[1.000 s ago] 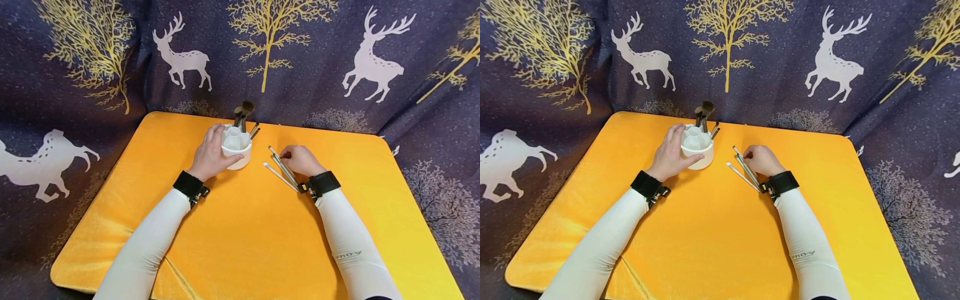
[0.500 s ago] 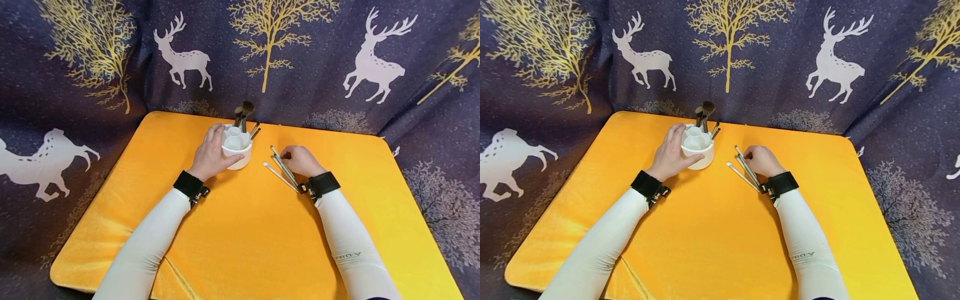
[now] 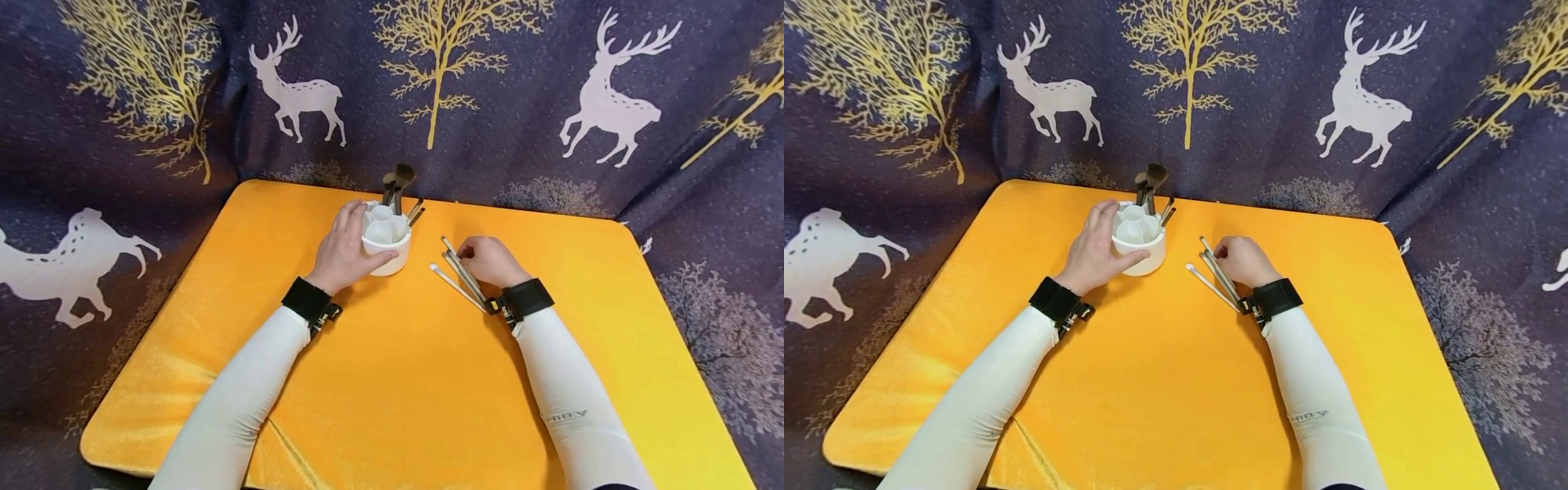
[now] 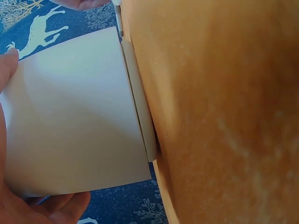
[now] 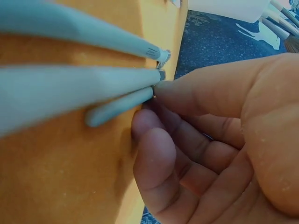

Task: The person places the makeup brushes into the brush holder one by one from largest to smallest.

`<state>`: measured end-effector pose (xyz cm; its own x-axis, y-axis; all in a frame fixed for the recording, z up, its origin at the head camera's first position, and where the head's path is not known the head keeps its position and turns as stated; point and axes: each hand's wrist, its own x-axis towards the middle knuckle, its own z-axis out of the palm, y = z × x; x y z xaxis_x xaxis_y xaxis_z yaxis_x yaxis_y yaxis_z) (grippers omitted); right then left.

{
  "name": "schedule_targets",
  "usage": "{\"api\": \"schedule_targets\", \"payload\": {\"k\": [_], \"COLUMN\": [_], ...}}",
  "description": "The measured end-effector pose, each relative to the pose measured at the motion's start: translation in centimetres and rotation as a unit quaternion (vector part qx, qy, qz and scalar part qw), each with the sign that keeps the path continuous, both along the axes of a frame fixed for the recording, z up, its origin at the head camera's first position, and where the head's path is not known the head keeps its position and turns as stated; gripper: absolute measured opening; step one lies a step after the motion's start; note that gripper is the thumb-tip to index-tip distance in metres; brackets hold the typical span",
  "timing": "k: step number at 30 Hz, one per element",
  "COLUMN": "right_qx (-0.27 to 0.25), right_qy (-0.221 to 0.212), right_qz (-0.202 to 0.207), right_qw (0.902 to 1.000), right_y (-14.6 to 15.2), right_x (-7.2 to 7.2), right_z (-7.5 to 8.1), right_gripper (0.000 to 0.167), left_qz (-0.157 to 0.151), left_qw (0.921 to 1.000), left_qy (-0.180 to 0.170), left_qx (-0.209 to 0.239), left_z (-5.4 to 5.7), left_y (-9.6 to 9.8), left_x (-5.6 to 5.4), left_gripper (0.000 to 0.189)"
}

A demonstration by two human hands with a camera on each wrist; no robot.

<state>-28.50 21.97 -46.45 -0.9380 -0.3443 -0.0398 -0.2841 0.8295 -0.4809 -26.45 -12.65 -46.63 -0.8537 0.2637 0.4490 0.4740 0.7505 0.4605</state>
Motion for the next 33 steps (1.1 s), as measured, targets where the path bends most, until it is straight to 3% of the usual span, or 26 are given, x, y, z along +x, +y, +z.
{"api": "schedule_targets", "payload": {"k": [12, 18, 33], "right_qx": [0.036, 0.047, 0.051], "right_qy": [0.001, -0.009, 0.002], "right_qz": [-0.030, -0.048, -0.045], "right_qw": [0.9989, 0.9977, 0.9977], "right_y": [-0.80, -0.74, -0.68], "right_x": [0.48, 0.61, 0.62], "right_z": [0.78, 0.86, 0.70], "right_gripper": [0.018, 0.012, 0.017], "left_qz": [0.001, 0.000, 0.004], "left_qw": [1.0000, 1.0000, 0.9999], "left_qy": [0.004, 0.000, -0.011], "left_qx": [-0.002, -0.002, 0.000], "left_z": [0.08, 0.07, 0.24], "left_y": [-0.05, 0.01, -0.01], "left_x": [-0.07, -0.08, 0.05], "left_gripper": [0.113, 0.112, 0.113]}}
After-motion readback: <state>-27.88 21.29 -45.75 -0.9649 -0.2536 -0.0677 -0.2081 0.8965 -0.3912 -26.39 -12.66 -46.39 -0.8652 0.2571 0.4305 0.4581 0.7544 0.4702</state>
